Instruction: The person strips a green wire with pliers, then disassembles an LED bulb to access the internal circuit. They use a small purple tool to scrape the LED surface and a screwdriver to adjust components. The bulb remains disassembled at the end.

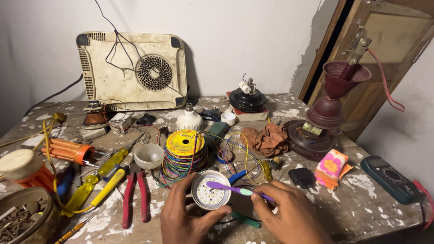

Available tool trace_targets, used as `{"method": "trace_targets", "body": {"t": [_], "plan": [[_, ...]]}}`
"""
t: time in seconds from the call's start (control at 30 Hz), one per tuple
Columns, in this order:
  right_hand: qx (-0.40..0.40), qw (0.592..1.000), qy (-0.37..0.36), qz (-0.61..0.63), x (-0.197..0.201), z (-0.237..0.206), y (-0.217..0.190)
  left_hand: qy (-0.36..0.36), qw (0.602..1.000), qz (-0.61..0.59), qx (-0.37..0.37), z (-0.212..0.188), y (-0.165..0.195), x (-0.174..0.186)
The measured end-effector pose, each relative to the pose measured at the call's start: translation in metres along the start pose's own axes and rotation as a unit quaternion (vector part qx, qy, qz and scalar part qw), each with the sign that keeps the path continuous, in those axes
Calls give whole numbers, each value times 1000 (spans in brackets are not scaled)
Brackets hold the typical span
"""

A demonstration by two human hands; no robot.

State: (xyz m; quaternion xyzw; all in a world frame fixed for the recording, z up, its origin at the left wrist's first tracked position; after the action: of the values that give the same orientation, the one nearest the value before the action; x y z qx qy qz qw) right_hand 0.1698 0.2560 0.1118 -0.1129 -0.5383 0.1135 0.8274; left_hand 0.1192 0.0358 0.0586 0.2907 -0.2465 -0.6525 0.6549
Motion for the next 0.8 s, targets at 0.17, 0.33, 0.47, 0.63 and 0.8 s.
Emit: {"method": "trace_targets", "body": {"t": [0.17,0.33,0.47,0.63,0.8], "plan": [[-28,1000,-9,-12,7,-1,-7,6,994,-48,95,0,-10,-2],[3,998,32,-57,14,1,-25,21,983,-111,143,-2,-18,-5],[46,994,76,-63,21,0,-44,43,969,-139,199,-4,-27,-3],[49,990,54,-124,21,6,-57,53,955,-180,228,-4,-31,-4],[70,981,75,-163,28,14,-61,40,961,-175,212,-2,-26,-3]]}}
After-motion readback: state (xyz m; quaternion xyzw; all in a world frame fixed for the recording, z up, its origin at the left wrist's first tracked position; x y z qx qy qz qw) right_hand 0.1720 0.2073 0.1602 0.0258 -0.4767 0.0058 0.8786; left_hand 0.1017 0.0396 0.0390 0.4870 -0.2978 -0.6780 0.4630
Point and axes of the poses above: each hand's wrist, its own z-axis towards the middle knuckle, its own x-axis out of the back of the hand, y = z × x, the point moved 6 cm from there along z, towards the middle knuckle, and after that the axes turned 13 degrees about -z, right-handed, at the moved point
